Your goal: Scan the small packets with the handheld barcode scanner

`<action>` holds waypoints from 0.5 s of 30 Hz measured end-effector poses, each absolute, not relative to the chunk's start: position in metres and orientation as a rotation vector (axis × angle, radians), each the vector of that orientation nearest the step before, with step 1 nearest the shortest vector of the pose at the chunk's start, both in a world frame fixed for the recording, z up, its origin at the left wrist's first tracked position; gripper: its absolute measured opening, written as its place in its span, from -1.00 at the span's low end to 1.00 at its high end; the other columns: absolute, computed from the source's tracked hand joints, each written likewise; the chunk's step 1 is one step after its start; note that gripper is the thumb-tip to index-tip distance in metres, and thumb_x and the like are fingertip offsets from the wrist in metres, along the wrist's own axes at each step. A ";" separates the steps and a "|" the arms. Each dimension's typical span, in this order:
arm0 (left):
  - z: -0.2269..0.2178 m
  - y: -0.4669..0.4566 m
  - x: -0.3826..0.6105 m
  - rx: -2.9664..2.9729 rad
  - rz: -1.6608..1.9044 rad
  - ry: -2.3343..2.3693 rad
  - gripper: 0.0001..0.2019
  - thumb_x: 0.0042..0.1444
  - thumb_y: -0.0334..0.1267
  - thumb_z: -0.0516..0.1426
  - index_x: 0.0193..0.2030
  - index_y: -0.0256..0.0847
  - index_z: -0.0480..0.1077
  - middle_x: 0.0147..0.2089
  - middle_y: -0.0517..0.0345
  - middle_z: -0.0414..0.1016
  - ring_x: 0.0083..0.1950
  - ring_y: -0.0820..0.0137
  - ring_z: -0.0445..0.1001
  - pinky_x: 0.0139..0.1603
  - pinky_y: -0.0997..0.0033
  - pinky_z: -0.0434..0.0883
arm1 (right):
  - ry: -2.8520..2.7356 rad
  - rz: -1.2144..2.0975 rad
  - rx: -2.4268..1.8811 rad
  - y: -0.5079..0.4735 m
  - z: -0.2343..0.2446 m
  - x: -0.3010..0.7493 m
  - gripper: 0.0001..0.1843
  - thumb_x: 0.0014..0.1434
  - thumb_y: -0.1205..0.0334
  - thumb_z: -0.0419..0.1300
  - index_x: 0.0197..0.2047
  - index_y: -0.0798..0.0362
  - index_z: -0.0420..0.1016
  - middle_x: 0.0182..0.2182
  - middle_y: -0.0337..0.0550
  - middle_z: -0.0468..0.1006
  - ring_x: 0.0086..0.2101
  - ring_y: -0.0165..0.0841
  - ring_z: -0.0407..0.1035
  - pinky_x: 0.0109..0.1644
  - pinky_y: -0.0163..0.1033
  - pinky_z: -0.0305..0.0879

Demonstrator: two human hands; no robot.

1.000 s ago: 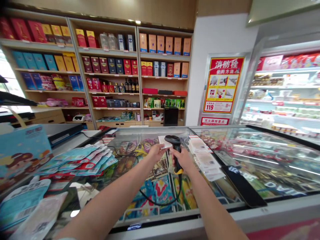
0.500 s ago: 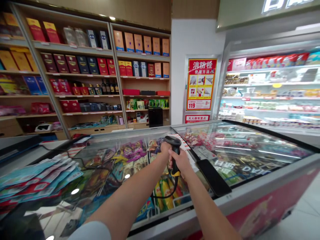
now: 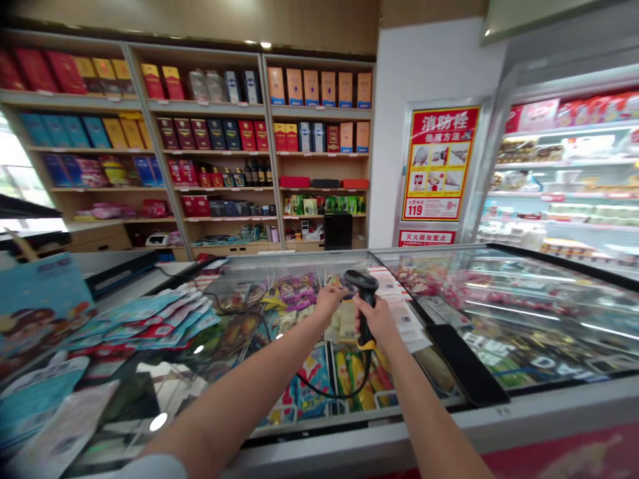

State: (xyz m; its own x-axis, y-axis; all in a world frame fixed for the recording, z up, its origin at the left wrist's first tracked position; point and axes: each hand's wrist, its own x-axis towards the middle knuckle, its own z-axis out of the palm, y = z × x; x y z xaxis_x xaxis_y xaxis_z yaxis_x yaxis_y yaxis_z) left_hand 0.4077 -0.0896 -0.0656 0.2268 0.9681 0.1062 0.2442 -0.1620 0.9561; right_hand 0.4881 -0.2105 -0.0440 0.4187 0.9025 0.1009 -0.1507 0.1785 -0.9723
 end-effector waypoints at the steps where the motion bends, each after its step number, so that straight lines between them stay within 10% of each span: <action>1: -0.062 -0.089 0.383 1.637 0.981 1.156 -0.71 -0.05 -0.08 0.21 -0.58 -0.22 0.29 -0.62 0.27 0.26 -0.51 0.48 0.29 -0.44 0.49 0.24 | -0.845 0.903 -1.133 -0.208 -0.044 0.481 -0.62 -0.14 0.04 0.37 -0.39 0.07 0.33 -0.70 -0.37 0.37 -0.75 -0.49 0.24 -0.70 -0.36 0.26; 15: -0.053 -0.182 -0.012 1.975 0.266 2.415 -0.58 -0.06 -0.01 0.15 -0.14 -0.28 0.38 -0.11 -0.22 0.51 -0.05 0.03 0.49 -0.07 0.20 0.34 | -1.021 1.195 -1.103 -0.150 -0.037 0.365 -0.66 -0.09 0.05 0.32 -0.53 0.06 0.27 -0.76 -0.34 0.34 -0.77 -0.49 0.22 -0.70 -0.37 0.26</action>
